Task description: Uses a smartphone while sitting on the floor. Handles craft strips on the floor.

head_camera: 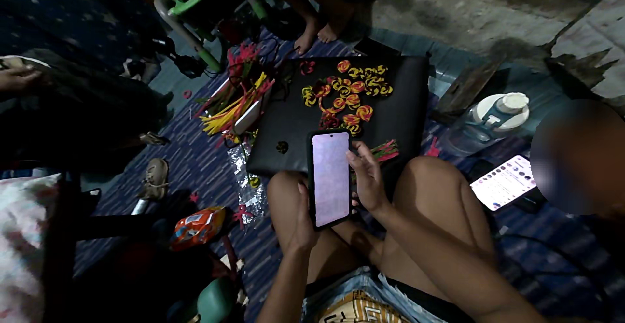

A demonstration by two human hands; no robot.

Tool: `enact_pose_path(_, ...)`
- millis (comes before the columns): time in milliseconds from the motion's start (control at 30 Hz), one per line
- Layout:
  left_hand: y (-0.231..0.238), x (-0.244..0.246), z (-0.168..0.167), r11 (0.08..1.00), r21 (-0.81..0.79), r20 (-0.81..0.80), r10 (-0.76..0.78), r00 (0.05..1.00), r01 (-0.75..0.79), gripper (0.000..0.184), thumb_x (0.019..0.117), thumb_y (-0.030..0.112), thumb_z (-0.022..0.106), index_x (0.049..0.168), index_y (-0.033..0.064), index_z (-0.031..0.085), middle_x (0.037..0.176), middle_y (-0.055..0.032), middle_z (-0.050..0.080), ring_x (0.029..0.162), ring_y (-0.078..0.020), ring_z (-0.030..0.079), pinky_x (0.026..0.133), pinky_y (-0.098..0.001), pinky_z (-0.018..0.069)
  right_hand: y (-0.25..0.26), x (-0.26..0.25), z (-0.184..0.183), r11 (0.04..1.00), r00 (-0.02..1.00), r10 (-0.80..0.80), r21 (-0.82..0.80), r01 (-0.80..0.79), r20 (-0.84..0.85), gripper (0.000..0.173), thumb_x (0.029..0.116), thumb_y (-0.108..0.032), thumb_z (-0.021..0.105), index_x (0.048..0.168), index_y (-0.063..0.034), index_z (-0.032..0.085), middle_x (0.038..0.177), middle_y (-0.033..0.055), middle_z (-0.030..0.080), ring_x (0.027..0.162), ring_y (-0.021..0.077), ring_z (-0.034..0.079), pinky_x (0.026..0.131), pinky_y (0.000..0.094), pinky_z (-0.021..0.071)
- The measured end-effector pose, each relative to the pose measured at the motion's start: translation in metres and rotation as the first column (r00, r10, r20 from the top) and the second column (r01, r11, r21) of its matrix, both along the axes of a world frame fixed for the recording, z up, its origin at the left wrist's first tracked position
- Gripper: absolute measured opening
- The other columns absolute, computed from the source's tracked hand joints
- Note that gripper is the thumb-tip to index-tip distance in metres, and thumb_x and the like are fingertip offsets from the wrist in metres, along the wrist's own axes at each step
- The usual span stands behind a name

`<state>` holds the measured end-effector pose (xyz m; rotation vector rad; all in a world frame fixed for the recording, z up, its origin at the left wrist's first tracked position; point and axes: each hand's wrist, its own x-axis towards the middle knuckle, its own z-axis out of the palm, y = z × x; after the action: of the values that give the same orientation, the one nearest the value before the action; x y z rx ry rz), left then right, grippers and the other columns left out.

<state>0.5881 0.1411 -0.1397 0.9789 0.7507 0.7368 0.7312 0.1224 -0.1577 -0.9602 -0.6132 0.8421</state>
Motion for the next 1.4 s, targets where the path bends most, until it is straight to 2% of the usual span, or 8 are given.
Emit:
enact_pose_path(167, 0.0011, -0.0009, -0.0016, 0.999, -0.015, 0.040, -0.037, 0.999, 0.037, 0.074, 0.0812, 0.078, 0.057, 0.122, 0.0167, 0.065, 0.104, 0.0006, 0.078, 0.094, -0.0128, 0.075, 0.083, -0.0336, 0.0634, 0.0006, -0.0006, -0.0009, 1.000, 1.000, 0.009, 0.025, -0.009, -0.015, 0.019, 0.1057, -0.008, 0.042, 0.120, 0.0012, 0.051, 0.091, -0.0068, 0.068, 0.084, -0.0051, 0.067, 0.083, 0.0154, 0.0568)
enact_pose_path(533, 0.0001, -0.0006, -0.0030, 1.000, -0.012, -0.001, 0.019, 1.000, -0.019, 0.078, 0.0809, 0.079, 0.058, 0.125, 0.0146, 0.061, 0.105, 0.0028, 0.077, 0.097, -0.0104, 0.074, 0.086, -0.0330, 0.0624, 0.0010, 0.0001, -0.0027, 1.000, 1.000, 0.014, 0.024, -0.014, -0.001, 0.022, 0.1052, -0.008, 0.042, 0.122, 0.0029, 0.051, 0.092, -0.0061, 0.068, 0.084, -0.0046, 0.068, 0.082, 0.0154, 0.0572)
enact_pose_path(700, 0.0011, -0.0002, -0.0027, 1.000, -0.017, 0.037, -0.002, 0.999, 0.002, 0.073, 0.0822, 0.078, 0.057, 0.121, 0.0168, 0.066, 0.105, 0.0014, 0.077, 0.097, -0.0115, 0.074, 0.086, -0.0335, 0.0624, 0.0011, 0.0005, -0.0033, 0.999, 1.000, 0.021, 0.025, -0.021, 0.010, 0.023, 0.1053, -0.009, 0.043, 0.123, 0.0024, 0.051, 0.092, -0.0055, 0.069, 0.084, -0.0042, 0.068, 0.082, 0.0157, 0.0574)
enact_pose_path(1067, 0.0017, 0.0010, -0.0029, 1.000, -0.011, 0.057, -0.013, 0.998, 0.014, 0.069, 0.0841, 0.076, 0.057, 0.121, 0.0180, 0.066, 0.105, 0.0019, 0.077, 0.097, -0.0113, 0.075, 0.086, -0.0334, 0.0625, 0.0012, 0.0010, -0.0055, 0.999, 0.999, 0.022, 0.028, -0.023, 0.039, 0.024, 0.1054, -0.011, 0.043, 0.124, 0.0034, 0.050, 0.094, -0.0044, 0.069, 0.086, -0.0039, 0.068, 0.084, 0.0163, 0.0572)
enact_pose_path(1267, 0.0013, 0.0033, -0.0008, 1.000, -0.030, 0.044, 0.005, 0.999, -0.003, 0.071, 0.0836, 0.075, 0.060, 0.123, 0.0163, 0.063, 0.105, 0.0013, 0.077, 0.096, -0.0116, 0.075, 0.085, -0.0338, 0.0629, 0.0018, 0.0019, -0.0083, 1.000, 0.998, 0.024, 0.000, -0.024, 0.064, 0.026, 0.1040, -0.012, 0.047, 0.125, 0.0032, 0.051, 0.095, -0.0028, 0.069, 0.086, -0.0031, 0.068, 0.083, 0.0168, 0.0568)
enact_pose_path(1400, 0.0018, 0.0049, -0.0003, 0.999, -0.040, 0.031, 0.017, 0.999, -0.016, 0.067, 0.0867, 0.071, 0.061, 0.123, 0.0149, 0.061, 0.104, 0.0022, 0.077, 0.095, -0.0108, 0.075, 0.084, -0.0327, 0.0629, 0.0017, 0.0020, -0.0066, 0.999, 0.997, 0.022, -0.027, -0.020, 0.070, 0.028, 0.1022, -0.013, 0.050, 0.125, 0.0034, 0.051, 0.092, -0.0040, 0.069, 0.083, -0.0041, 0.067, 0.079, 0.0155, 0.0564)
